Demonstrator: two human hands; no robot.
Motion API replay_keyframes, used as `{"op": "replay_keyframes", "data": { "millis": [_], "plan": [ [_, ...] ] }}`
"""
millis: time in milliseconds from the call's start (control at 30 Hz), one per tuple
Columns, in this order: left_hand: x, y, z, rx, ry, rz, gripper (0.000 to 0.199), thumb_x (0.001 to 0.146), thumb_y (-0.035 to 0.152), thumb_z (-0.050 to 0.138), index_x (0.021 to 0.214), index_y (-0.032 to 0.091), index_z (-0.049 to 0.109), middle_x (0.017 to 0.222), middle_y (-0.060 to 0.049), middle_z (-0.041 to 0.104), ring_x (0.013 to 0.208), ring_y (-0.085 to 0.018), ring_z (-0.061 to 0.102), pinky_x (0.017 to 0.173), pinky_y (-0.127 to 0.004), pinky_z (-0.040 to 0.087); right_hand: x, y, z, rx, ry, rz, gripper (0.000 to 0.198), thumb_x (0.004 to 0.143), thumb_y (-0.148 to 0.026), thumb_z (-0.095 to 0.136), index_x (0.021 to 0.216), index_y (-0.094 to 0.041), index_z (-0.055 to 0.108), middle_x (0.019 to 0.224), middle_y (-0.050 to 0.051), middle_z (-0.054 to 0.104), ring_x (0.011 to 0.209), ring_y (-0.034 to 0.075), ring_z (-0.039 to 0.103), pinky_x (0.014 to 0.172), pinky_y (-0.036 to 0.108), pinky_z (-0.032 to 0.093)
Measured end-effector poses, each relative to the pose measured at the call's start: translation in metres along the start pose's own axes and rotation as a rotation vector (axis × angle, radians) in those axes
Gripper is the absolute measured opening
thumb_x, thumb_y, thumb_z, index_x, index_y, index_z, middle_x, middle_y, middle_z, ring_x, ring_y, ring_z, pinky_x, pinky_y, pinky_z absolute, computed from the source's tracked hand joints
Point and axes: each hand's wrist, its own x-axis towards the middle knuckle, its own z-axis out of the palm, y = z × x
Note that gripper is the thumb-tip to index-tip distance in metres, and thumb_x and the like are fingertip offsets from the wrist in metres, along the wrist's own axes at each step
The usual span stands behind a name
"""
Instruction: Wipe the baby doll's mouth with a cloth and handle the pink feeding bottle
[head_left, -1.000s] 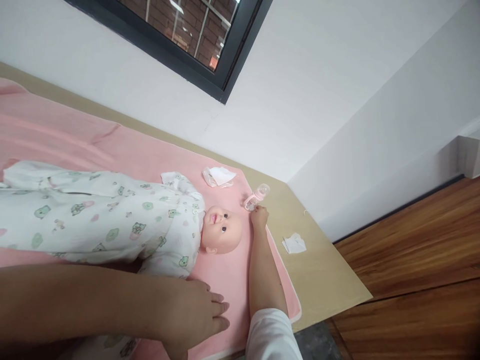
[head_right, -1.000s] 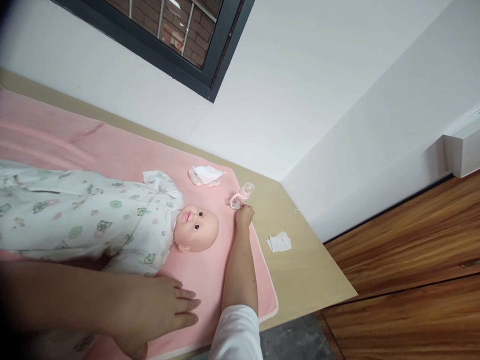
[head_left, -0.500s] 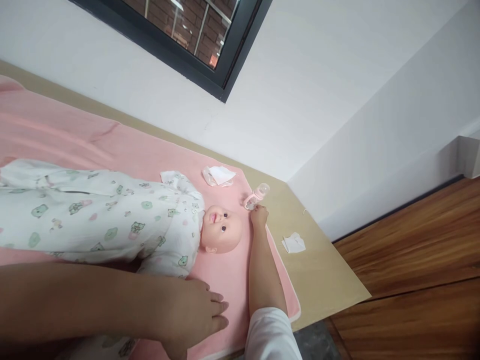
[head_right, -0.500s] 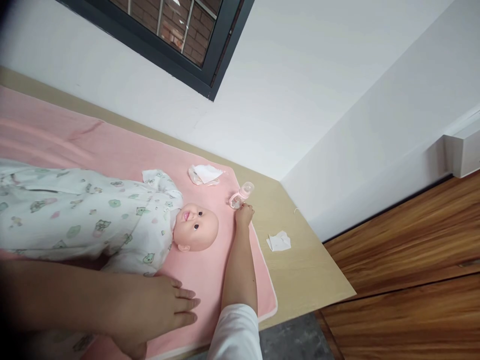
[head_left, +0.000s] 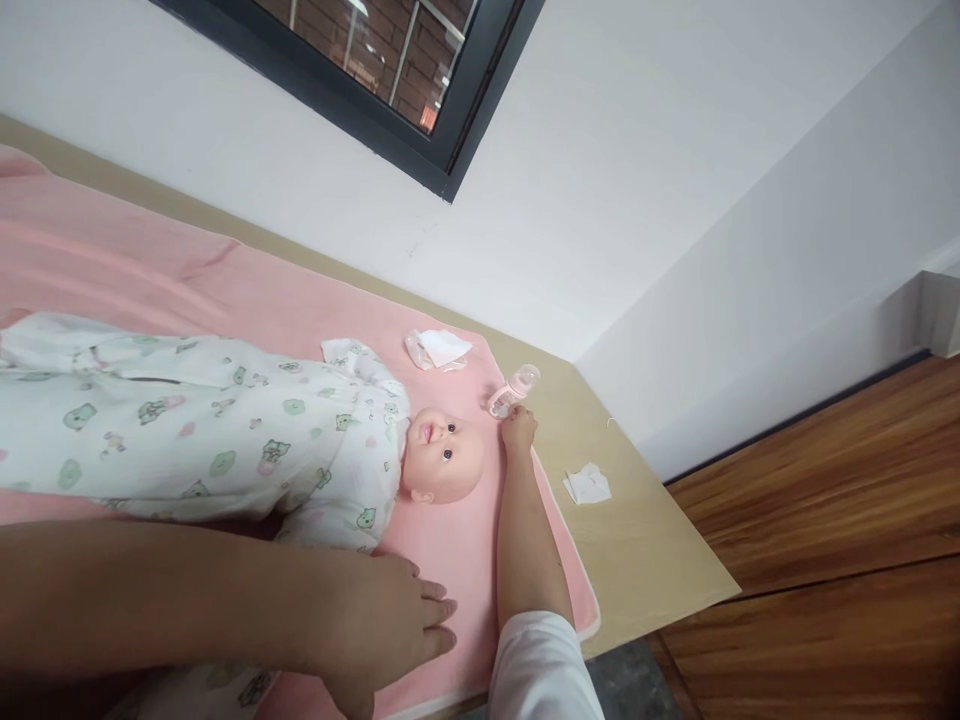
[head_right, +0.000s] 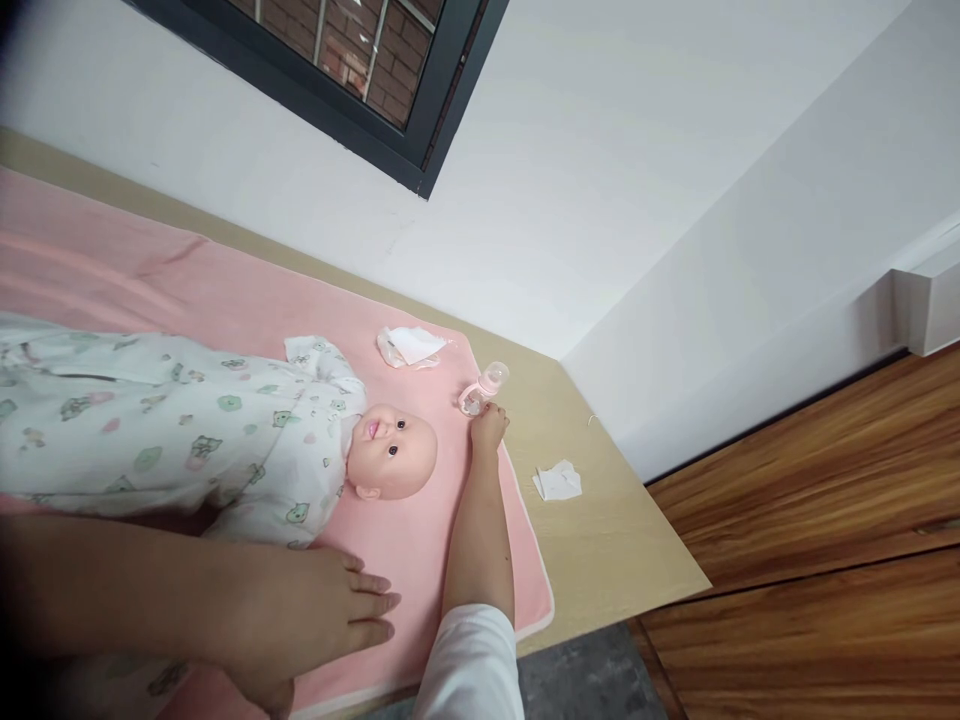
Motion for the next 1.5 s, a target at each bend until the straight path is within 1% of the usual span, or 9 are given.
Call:
{"op": "replay_keyframes", "data": {
  "millis": [400,567,733,933,1067,1200,1300,1400,1500],
  "plan": [
    [-0.002,0.004,-0.007,-0.050,-0.064,-0.046,0.091,0.073,0.010,0.074,0.156,0.017,0.037,0.161,-0.012,0.030,0.148,-0.027,0.037,0.114,-0.047,0.045,0.003,0.004,0.004,0.064,0.002,0.021,0.039,0.086,-0.007,0.044,0.118,-0.008,0.067,0.114,0.021,0.065,0.101,0.028,0.060,0.090,0.034,0.041],
    [-0.001,0.001,-0.001,-0.082,-0.024,-0.044,0.091,0.072,0.008,0.073,0.156,0.019,0.039,0.160,-0.011,0.032,0.148,-0.027,0.038,0.114,-0.046,0.044,0.000,0.002,0.002,0.080,0.013,0.024,0.040,0.088,-0.010,0.044,0.122,-0.007,0.065,0.118,0.022,0.063,0.107,0.029,0.059,0.094,0.036,0.042],
    [0.002,-0.003,0.007,-0.101,0.022,-0.025,0.089,0.073,0.010,0.073,0.155,0.018,0.041,0.159,-0.012,0.035,0.146,-0.029,0.041,0.113,-0.047,0.045,-0.001,0.001,0.000,0.085,0.013,0.020,0.041,0.086,-0.008,0.043,0.120,-0.007,0.066,0.116,0.022,0.064,0.103,0.027,0.061,0.092,0.034,0.042],
    [0.005,-0.010,0.025,-0.109,0.171,0.024,0.087,0.069,0.019,0.079,0.150,0.018,0.050,0.154,-0.015,0.045,0.140,-0.032,0.049,0.106,-0.046,0.051,-0.001,0.001,-0.001,0.098,0.001,0.011,0.034,0.082,-0.007,0.046,0.103,-0.008,0.072,0.108,0.020,0.067,0.098,0.026,0.062,0.089,0.032,0.043],
    [0.005,-0.012,0.028,-0.034,0.160,0.021,0.086,0.071,0.021,0.079,0.151,0.020,0.048,0.155,-0.012,0.044,0.141,-0.028,0.049,0.106,-0.041,0.051,-0.003,-0.001,-0.003,0.124,0.029,0.014,0.033,0.083,-0.010,0.046,0.103,-0.008,0.072,0.112,0.020,0.066,0.101,0.025,0.062,0.092,0.032,0.044],
    [0.004,-0.011,0.025,-0.051,0.157,0.030,0.081,0.073,0.021,0.075,0.150,0.018,0.050,0.155,-0.013,0.044,0.141,-0.028,0.048,0.105,-0.042,0.051,-0.006,-0.010,-0.013,0.332,0.237,0.033,0.048,0.088,-0.012,0.035,0.131,-0.009,0.057,0.135,0.020,0.054,0.123,0.024,0.053,0.106,0.034,0.040],
    [0.003,-0.009,0.019,-0.065,0.097,0.003,0.087,0.069,0.016,0.077,0.151,0.019,0.048,0.157,-0.012,0.041,0.143,-0.029,0.045,0.107,-0.043,0.049,-0.007,-0.022,-0.022,0.514,0.353,0.014,0.051,0.095,-0.024,0.030,0.144,-0.012,0.042,0.146,0.019,0.045,0.132,0.022,0.046,0.113,0.035,0.036],
    [0.002,-0.007,0.015,-0.098,0.080,-0.019,0.093,0.065,0.012,0.079,0.152,0.022,0.047,0.158,-0.011,0.039,0.145,-0.029,0.044,0.109,-0.043,0.047,-0.005,-0.035,-0.027,0.543,0.324,-0.019,0.060,0.099,-0.040,0.031,0.152,-0.013,0.029,0.156,0.019,0.035,0.141,0.022,0.041,0.116,0.035,0.035],
    [0.002,-0.007,0.015,-0.114,0.092,-0.019,0.094,0.065,0.013,0.079,0.152,0.024,0.046,0.158,-0.009,0.039,0.145,-0.027,0.043,0.109,-0.042,0.047,-0.001,-0.042,-0.027,0.557,0.251,-0.073,0.071,0.096,-0.044,0.040,0.156,-0.012,0.020,0.157,0.021,0.035,0.143,0.022,0.041,0.115,0.036,0.037]
  ]
}}
